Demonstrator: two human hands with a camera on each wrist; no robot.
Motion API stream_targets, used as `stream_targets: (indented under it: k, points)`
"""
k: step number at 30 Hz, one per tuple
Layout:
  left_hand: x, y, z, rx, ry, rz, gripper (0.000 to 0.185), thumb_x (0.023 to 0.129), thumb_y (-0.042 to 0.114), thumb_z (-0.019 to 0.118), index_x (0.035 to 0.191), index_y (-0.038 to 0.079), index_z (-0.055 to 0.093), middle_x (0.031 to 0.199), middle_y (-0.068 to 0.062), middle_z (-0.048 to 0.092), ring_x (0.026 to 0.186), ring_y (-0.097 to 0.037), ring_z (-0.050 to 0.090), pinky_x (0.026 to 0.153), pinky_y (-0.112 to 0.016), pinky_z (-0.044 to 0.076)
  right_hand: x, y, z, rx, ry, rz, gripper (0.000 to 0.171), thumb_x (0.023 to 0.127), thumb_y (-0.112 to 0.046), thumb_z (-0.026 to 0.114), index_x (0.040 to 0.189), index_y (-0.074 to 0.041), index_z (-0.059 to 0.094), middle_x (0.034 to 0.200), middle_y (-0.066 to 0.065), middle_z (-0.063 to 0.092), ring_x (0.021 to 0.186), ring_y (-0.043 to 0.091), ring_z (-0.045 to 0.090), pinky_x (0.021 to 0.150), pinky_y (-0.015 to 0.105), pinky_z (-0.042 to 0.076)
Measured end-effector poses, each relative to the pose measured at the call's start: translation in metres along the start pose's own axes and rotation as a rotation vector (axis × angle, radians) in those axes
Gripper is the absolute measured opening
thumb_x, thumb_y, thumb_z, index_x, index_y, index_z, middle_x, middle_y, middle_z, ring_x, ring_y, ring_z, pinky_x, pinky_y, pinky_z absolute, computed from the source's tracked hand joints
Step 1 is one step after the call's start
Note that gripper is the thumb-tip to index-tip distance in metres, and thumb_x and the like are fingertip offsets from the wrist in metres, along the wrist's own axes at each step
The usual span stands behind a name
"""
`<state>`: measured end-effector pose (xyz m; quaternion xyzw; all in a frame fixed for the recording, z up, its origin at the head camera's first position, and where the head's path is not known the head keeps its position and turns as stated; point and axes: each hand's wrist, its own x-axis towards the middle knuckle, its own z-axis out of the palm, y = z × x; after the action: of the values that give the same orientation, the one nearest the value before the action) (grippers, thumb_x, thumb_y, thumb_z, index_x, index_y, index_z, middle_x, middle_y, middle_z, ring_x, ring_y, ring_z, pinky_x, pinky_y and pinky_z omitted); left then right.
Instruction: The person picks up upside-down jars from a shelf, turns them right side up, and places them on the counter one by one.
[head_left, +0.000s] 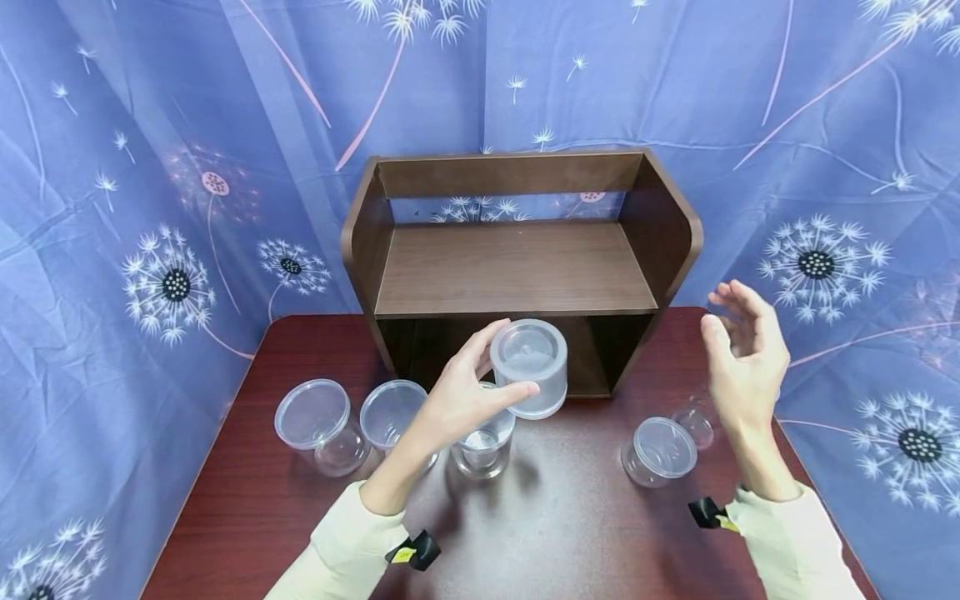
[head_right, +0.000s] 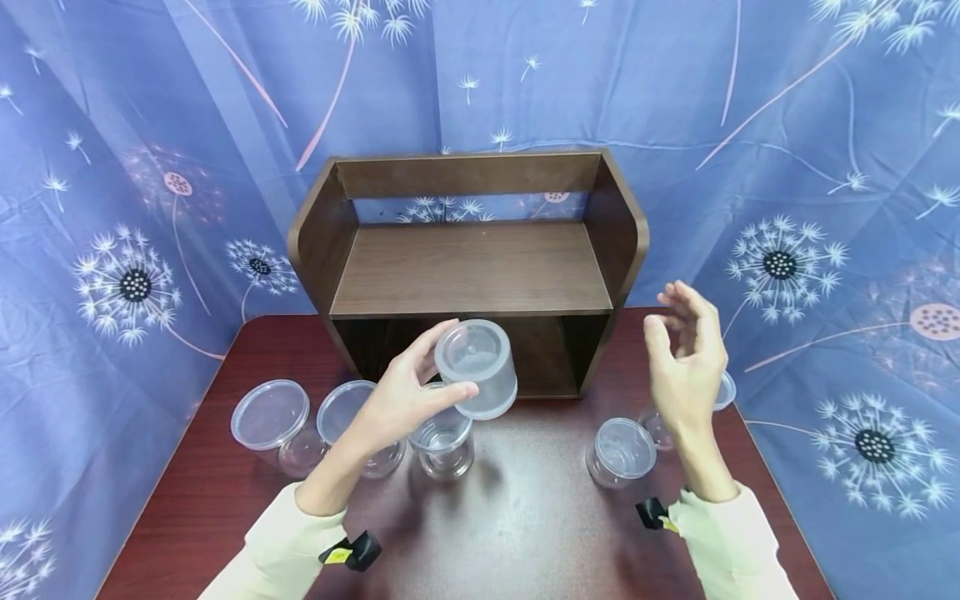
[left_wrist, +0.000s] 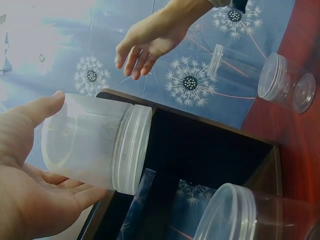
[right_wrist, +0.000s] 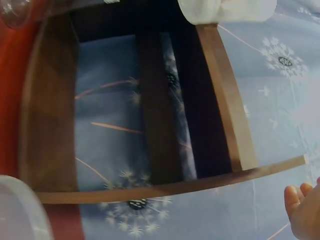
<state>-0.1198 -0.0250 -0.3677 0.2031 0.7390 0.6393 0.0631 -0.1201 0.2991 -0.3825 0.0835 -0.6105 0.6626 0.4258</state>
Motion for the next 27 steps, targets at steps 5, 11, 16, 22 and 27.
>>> stream_targets:
  k: [5,11,16,22,27]
  points:
    - [-0.002,-0.005,0.004,-0.018,-0.007,0.001,0.085,0.083,0.016,0.086,0.156,0.009,0.042,0.142,-0.006,0.059,0.134,-0.018,0.055,0.115,-0.029,0.038,-0.028,0.000,-0.008,0.058,-0.089,0.025,0.044,0.092,0.018,0.060,0.136,0.016,0.055,0.126,0.019,0.067,0.113,0.025,0.065,0.099,0.025,0.050]
    - [-0.003,-0.010,0.009,-0.037,-0.028,0.011,0.085,0.084,0.016,0.085,0.156,0.009,0.041,0.143,-0.006,0.059,0.133,-0.019,0.056,0.114,-0.033,0.041,-0.059,0.001,-0.012,0.090,-0.190,0.062,0.048,0.092,0.022,0.054,0.140,0.019,0.048,0.130,0.020,0.065,0.116,0.026,0.064,0.097,0.025,0.051]
    - [-0.005,-0.014,0.013,-0.065,-0.041,0.011,0.084,0.084,0.015,0.084,0.157,0.010,0.041,0.144,-0.007,0.058,0.134,-0.019,0.056,0.114,-0.034,0.041,-0.082,0.006,-0.013,0.095,-0.266,0.056,0.051,0.091,0.026,0.051,0.141,0.022,0.044,0.132,0.022,0.063,0.117,0.028,0.064,0.095,0.028,0.052]
    - [-0.007,-0.022,0.021,-0.116,-0.053,0.014,0.085,0.084,0.012,0.083,0.157,0.006,0.039,0.145,-0.010,0.057,0.136,-0.018,0.053,0.115,-0.028,0.037,-0.104,0.011,-0.010,0.094,-0.333,0.062,0.053,0.090,0.027,0.048,0.142,0.022,0.041,0.133,0.028,0.060,0.117,0.025,0.065,0.095,0.029,0.053]
    - [-0.009,-0.027,0.028,-0.152,-0.061,0.023,0.084,0.084,0.009,0.082,0.157,0.004,0.039,0.146,-0.012,0.056,0.137,-0.020,0.052,0.117,-0.029,0.035,-0.119,0.016,-0.007,0.114,-0.413,0.066,0.058,0.088,0.028,0.047,0.145,0.022,0.036,0.137,0.026,0.057,0.120,0.024,0.063,0.097,0.029,0.051]
